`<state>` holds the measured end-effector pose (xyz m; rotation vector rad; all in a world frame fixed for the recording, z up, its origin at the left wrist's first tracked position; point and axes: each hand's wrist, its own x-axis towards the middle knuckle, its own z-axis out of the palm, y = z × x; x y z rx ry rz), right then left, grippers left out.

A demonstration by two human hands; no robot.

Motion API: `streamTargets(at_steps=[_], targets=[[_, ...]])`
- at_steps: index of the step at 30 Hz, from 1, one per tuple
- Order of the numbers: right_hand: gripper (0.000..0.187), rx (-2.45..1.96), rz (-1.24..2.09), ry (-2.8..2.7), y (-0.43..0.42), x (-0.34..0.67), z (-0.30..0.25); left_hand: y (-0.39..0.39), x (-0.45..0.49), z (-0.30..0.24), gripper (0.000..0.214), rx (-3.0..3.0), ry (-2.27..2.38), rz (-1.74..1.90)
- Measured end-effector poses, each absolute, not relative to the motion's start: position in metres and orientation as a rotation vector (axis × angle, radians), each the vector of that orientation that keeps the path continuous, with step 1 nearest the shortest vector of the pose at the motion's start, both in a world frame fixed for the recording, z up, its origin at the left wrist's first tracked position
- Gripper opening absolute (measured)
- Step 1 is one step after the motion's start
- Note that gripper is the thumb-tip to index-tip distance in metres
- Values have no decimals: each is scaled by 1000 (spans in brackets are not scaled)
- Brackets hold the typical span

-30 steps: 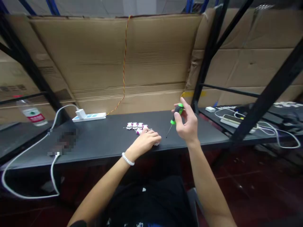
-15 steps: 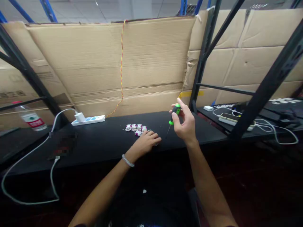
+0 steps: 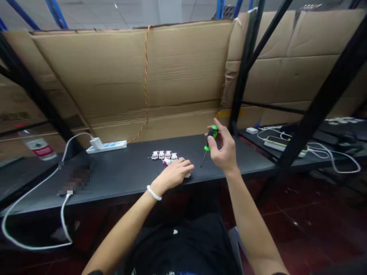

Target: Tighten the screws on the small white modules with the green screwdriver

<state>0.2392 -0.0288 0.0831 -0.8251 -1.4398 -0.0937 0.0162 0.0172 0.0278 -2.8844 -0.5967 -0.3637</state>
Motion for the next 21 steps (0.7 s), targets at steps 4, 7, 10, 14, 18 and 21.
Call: streamTargets(at_steps=[4, 7, 10, 14, 18, 21], targets=[[55, -832, -86, -1436, -29, 240, 83, 19, 20, 34, 21, -2929, -654, -427], [55, -845, -85, -1435, -29, 240, 82, 22, 29, 40, 21, -2940, -696, -421], [55, -847, -93, -1439, -29, 241, 82, 25, 37, 45, 21, -2927, -768, -335], [55, -849, -93, -1433, -30, 243, 83, 28, 42, 48, 26, -2913, -857, -252], [56, -826, -49, -1400, -29, 242, 82, 25, 28, 51, 26, -2977, -848, -394], [58, -785, 44, -1358, -26, 239, 81, 20, 8, 51, 41, -3098, -756, -503]])
